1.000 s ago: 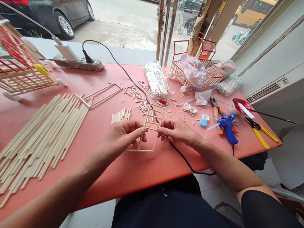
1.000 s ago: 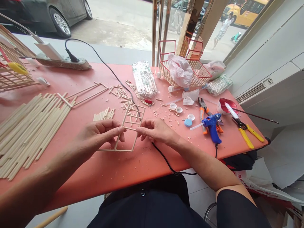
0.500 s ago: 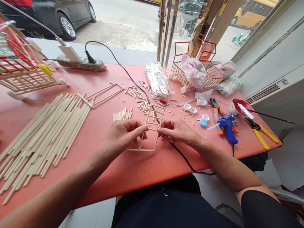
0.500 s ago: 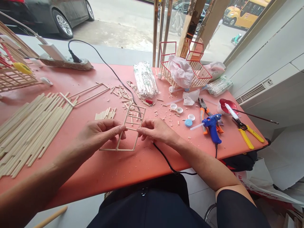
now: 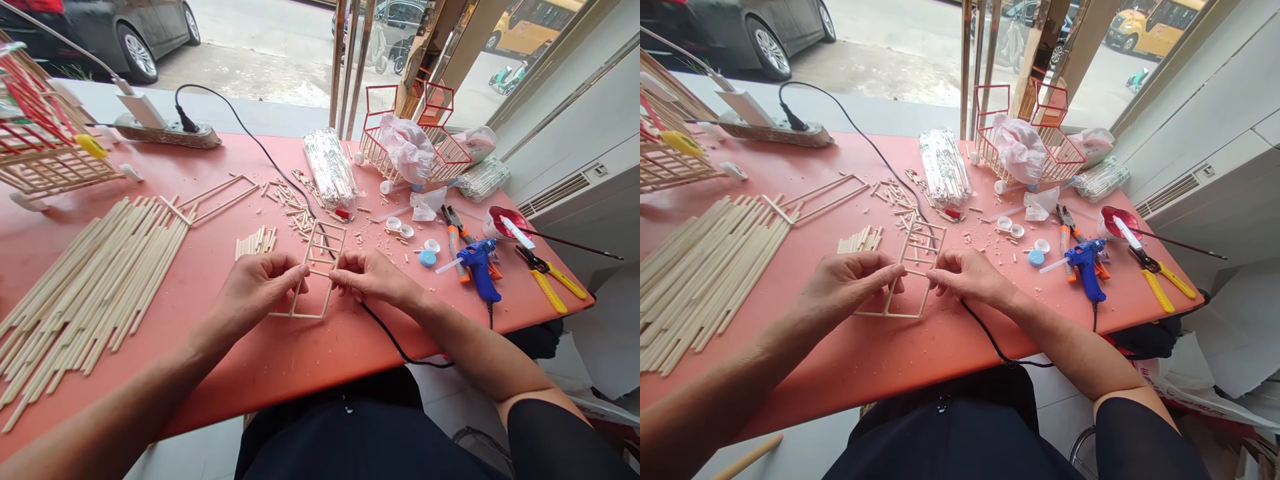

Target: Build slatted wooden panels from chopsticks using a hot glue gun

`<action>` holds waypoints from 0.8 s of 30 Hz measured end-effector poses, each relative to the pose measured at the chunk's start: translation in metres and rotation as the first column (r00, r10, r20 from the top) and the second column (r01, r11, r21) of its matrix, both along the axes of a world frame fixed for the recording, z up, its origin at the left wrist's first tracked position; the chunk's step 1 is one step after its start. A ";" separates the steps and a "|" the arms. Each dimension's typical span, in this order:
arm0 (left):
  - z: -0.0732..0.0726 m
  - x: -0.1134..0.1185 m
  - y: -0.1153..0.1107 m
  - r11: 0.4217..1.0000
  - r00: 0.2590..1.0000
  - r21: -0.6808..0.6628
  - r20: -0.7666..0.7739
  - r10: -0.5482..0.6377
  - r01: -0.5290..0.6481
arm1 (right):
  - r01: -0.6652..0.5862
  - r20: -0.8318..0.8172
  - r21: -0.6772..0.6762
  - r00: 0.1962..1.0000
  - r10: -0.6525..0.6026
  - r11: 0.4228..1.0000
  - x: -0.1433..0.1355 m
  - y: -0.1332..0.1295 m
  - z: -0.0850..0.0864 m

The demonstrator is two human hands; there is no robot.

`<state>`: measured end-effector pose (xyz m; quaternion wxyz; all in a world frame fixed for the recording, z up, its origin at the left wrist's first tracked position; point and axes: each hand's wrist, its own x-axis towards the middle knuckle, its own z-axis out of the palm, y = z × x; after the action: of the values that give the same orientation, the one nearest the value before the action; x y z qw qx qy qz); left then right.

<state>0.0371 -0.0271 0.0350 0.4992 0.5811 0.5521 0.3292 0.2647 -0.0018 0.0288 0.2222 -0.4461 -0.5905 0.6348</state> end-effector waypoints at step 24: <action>0.015 -0.002 0.000 0.999 1.000 -0.049 0.016 0.025 -0.024 | 0.027 -0.057 0.002 0.998 -0.027 1.000 0.000 0.001 -0.005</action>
<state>0.0352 -0.0272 0.0495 0.5138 0.5591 0.5629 0.3266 0.2648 -0.0012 0.0239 0.2479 -0.4356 -0.5787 0.6434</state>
